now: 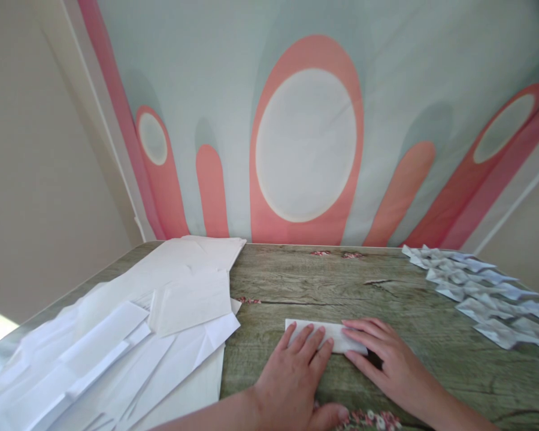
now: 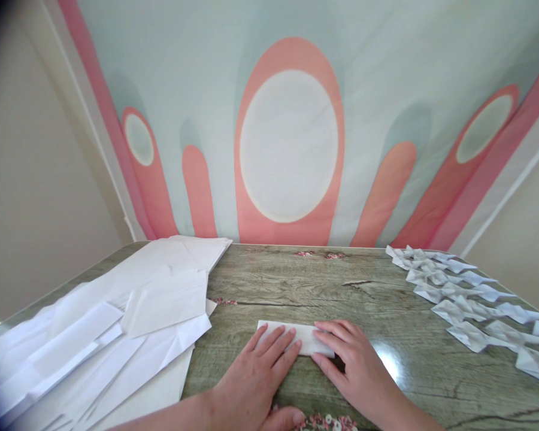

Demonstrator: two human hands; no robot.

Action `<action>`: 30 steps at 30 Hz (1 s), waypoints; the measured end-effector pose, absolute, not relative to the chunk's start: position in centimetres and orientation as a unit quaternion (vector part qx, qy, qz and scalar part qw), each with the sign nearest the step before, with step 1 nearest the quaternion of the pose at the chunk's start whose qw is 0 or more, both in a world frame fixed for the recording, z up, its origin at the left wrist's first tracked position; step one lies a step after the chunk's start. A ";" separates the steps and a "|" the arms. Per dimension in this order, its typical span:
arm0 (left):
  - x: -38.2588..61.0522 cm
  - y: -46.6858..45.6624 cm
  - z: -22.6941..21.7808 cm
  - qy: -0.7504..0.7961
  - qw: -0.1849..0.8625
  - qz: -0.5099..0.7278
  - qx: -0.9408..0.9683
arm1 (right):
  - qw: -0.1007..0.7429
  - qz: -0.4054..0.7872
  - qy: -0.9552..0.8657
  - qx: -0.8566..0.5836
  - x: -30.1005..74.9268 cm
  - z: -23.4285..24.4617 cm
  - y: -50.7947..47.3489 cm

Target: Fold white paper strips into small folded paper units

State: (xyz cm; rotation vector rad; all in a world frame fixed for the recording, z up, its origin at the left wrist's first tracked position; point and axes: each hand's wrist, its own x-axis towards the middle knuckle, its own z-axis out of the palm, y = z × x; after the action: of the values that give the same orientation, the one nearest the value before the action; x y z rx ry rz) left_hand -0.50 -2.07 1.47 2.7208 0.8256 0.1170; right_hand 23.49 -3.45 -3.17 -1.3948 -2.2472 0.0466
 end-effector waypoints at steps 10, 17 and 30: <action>-0.7 -1.9 2.3 0.294 0.153 0.045 0.942 | 0.231 -0.016 -0.829 -0.509 23.3 -2.8 -3.7; -0.7 -1.9 2.2 0.298 0.169 0.049 0.938 | 0.214 -0.073 -0.863 -0.452 22.4 -2.5 -4.5; -0.9 -1.3 2.3 0.290 0.150 0.047 0.944 | 0.204 -0.062 -0.860 -0.463 22.4 -3.9 -4.3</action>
State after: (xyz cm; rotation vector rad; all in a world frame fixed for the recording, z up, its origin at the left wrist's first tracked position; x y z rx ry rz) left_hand -0.86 -1.34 2.31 2.7122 0.8332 0.1363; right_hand 22.39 -4.31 -3.87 -1.2915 -2.4000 -0.1733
